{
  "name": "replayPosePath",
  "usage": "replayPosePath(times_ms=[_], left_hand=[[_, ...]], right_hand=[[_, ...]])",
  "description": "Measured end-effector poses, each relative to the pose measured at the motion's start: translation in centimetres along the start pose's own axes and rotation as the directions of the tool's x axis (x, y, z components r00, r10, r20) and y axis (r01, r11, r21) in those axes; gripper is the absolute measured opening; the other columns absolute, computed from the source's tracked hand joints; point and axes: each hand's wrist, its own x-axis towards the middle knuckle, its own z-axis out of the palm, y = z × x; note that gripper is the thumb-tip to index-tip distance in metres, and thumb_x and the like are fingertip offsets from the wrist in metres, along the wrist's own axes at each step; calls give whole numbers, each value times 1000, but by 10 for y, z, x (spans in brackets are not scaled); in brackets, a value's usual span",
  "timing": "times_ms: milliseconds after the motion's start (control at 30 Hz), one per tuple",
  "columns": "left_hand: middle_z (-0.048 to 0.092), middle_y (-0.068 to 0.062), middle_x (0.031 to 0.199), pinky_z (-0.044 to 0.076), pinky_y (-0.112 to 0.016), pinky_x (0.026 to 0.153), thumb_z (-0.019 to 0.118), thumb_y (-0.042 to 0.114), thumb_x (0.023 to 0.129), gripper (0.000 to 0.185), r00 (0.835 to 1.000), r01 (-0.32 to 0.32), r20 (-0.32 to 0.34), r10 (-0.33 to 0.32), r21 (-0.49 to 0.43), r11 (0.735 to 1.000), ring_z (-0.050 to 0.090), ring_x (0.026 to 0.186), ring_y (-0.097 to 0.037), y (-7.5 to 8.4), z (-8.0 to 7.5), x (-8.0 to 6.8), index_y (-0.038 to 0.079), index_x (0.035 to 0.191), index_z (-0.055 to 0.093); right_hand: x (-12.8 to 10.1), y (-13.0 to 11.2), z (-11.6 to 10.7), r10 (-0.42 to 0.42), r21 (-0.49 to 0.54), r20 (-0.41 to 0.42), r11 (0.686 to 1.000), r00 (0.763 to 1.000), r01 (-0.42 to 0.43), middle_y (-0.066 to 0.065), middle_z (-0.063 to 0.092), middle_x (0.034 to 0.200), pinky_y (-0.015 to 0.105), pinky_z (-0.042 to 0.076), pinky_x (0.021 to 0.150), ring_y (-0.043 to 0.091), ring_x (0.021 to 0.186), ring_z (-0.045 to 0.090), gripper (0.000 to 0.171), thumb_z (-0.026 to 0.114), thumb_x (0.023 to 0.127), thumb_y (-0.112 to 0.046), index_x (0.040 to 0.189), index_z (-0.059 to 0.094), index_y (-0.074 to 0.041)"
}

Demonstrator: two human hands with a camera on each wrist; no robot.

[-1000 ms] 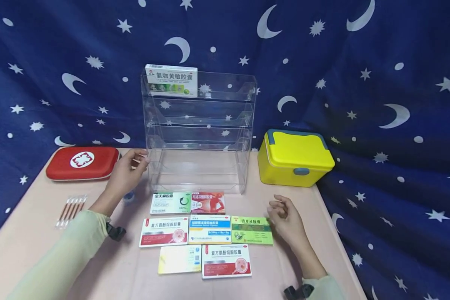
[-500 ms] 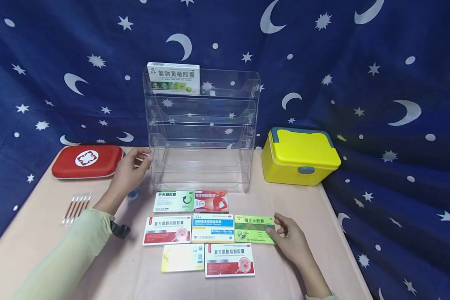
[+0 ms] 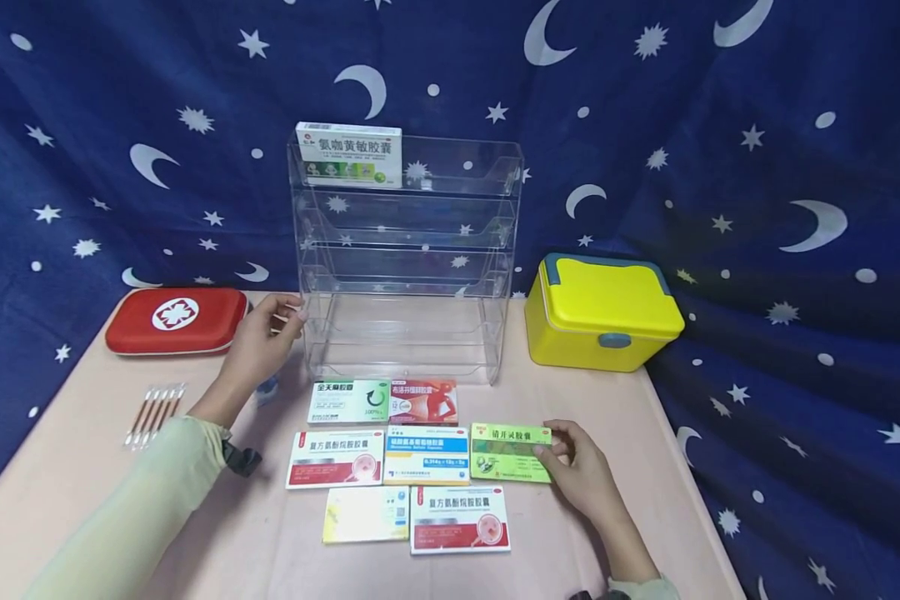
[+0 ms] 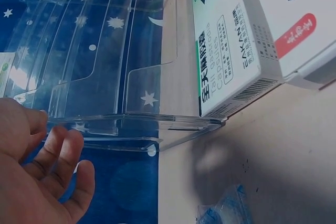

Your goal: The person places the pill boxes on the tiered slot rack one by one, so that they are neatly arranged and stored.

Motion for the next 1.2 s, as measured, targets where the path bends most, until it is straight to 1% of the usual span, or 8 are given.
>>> replayPosePath(times_ms=[167,367,600,767,967,1000,1100,1200], left_hand=[[64,-9,101,51,-42,76,62,25,103,28,1000,-9,-6,9,10,1000,63,88,-27,0,-1,0,9,126,60],[65,-9,100,50,-42,76,63,22,103,25,1000,-14,-7,14,4,1000,63,87,-28,-1,0,0,9,124,60],[66,-12,100,49,-43,77,64,21,102,25,999,-43,-22,43,2,999,62,86,-30,0,0,-1,6,122,62],[66,-11,100,49,-43,77,64,22,102,25,999,-42,-21,42,6,999,62,86,-29,0,-1,-1,7,122,62],[66,-11,101,49,-43,78,64,23,102,25,999,-40,-16,40,-1,999,63,87,-30,-2,0,-1,7,122,62],[67,-12,101,49,-43,78,64,23,102,25,999,-40,-16,40,-3,999,63,86,-30,-2,-1,-1,7,122,62],[67,-12,102,49,-43,78,63,23,102,25,999,-44,-17,43,-6,999,63,86,-30,-3,-1,-1,7,122,62],[67,-12,102,49,-43,78,63,23,103,25,999,-51,-17,51,-11,999,63,85,-30,-3,0,-1,7,122,62]], right_hand=[[7,-3,0,-3,24,-50,1000,999,4,12,61,113,24,46,75,23,93,54,52,73,96,-32,136,54,-6],[8,-4,0,7,47,-75,999,997,-3,11,63,106,24,48,77,23,95,57,52,74,95,-33,136,54,-7],[1,1,0,-47,107,-128,992,991,61,9,65,106,20,51,75,22,94,62,46,77,93,-25,131,58,-7],[-6,2,-2,-62,130,-134,988,989,79,10,66,108,21,53,74,21,95,63,45,77,93,-24,130,58,-6],[-8,4,-3,-75,125,-131,988,988,92,7,66,113,22,55,76,19,99,65,43,77,94,-23,130,58,-8],[-8,4,-4,-80,127,-131,987,988,97,7,66,113,23,55,75,19,98,66,42,77,93,-21,129,59,-8],[-5,1,-10,-90,156,-116,982,989,108,10,67,111,25,56,65,22,92,65,38,79,91,-15,125,62,-8],[2,-7,-21,-126,152,-115,978,985,143,12,66,107,25,52,59,21,88,62,34,79,90,-11,121,65,-9]])
